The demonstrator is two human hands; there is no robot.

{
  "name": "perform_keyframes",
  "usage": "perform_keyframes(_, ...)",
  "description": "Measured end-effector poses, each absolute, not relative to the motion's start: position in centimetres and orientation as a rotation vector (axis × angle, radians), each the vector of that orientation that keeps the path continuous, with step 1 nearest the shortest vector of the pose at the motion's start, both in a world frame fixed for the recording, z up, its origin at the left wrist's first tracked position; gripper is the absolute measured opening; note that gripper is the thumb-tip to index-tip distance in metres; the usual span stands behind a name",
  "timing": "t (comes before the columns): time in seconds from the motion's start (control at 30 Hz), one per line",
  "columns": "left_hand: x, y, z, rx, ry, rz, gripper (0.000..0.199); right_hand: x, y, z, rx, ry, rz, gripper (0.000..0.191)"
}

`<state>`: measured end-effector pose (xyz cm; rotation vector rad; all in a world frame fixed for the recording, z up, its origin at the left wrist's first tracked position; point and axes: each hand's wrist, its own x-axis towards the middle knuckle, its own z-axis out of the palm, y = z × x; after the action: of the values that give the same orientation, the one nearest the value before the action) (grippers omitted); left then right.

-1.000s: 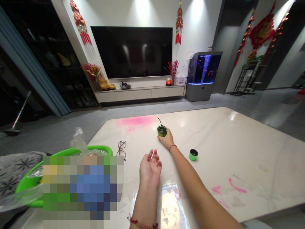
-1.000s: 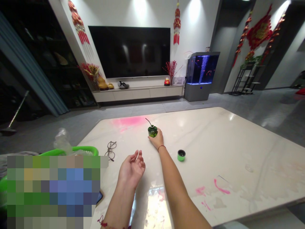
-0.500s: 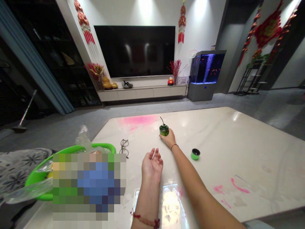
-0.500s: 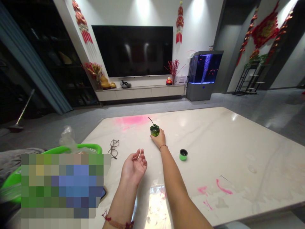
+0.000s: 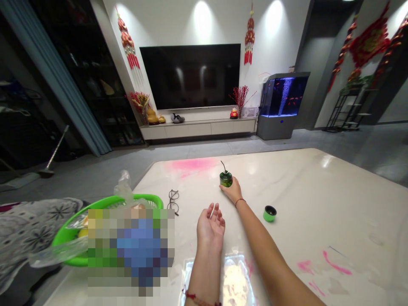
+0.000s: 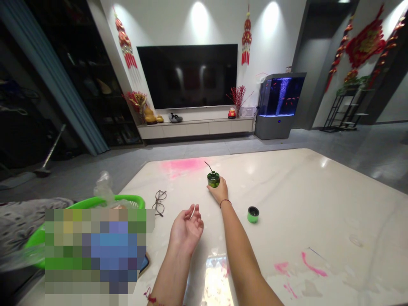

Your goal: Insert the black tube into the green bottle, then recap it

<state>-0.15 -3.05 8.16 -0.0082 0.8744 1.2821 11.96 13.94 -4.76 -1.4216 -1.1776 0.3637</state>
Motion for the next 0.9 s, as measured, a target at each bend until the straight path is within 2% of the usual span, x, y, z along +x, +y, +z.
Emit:
perform_keyframes(0.1, -0.16, -3.02, 8.09, -0.011, 0.877, 1.281, 0.014, 11.83, 13.88, -4.77, -1.425, -1.137, 0.404, 0.066)
perform_keyframes(0.17, -0.14, -3.00, 8.09, -0.020, 0.874, 1.283, 0.013, 11.74, 13.88, -4.76, -1.439, -1.124, 0.419, 0.069)
perform_keyframes(0.6, -0.11, -3.00, 8.16, -0.005, 0.890, 1.280, 0.014, 11.70, 13.81, -4.83, -1.451, -1.151, 0.379, 0.043)
perform_keyframes(0.8, -0.05, -2.97, 8.18, -0.021, 0.880, 1.284, 0.014, 11.69, 13.75, -4.68, -1.440, -1.160, 0.347, 0.042)
perform_keyframes(0.9, -0.05, -2.96, 8.18, -0.026, 0.883, 1.287, 0.014, 11.65, 13.79, -4.70, -1.418, -1.186, 0.345, 0.049)
